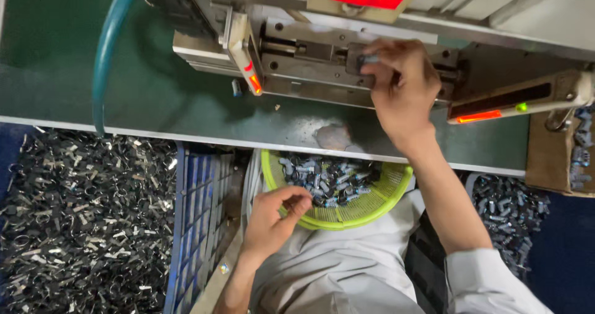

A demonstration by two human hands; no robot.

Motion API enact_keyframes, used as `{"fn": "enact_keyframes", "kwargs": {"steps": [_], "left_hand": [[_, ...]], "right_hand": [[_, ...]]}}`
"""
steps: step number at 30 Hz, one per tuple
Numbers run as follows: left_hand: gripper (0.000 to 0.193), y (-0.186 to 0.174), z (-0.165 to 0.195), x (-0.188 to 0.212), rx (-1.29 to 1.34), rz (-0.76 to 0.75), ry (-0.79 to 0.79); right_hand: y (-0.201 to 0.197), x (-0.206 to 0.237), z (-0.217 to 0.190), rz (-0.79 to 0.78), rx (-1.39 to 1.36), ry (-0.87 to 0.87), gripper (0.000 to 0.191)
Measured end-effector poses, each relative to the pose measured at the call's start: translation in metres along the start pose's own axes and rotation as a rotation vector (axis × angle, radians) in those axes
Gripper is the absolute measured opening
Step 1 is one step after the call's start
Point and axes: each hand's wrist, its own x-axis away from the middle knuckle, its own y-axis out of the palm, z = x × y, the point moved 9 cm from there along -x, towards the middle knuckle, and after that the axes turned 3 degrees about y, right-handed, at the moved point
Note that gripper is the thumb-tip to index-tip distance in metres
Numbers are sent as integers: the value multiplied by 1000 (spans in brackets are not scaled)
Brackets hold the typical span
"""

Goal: The person repeatedly picks small metal parts from a green basket, places them into a machine, and retrieves processed parts. The person also transfers processed parts into a cardboard box and a blue bin.

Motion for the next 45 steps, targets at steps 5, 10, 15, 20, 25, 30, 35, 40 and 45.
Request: {"fn": "enact_keyframes", "kwargs": {"steps": [5,10,15,20,25,30,35,40,45], "left_hand": [[15,-14,-11,-2,-122,101,12],[11,15,-18,-26,-728,158,210],[13,57,-39,-63,-1010,145,437],[5,75,-77,-81,-1119,-79,195],[30,29,-17,-35,-570,89,388],[28,29,25,-19,-352,183,406],[18,28,32,-20,-40,142,431],[16,26,15,-17,194,83,243],[16,14,28,-16,180,15,204]], "right_hand": [[17,-10,-2,-36,-207,-21,27],[11,-25,-11,-125,-62,-34,30],[-18,-8,-60,-92,304,-215,31],[-16,73,-51,-263,38,-17,17],[-6,138,-36,-303,-159,196,28],[36,186,-18,-276,-418,521,26],[37,210,6,-21,-742,678,32],[41,211,-10,-37,-706,579,37],[50,209,11,193,-909,750,32]]}}
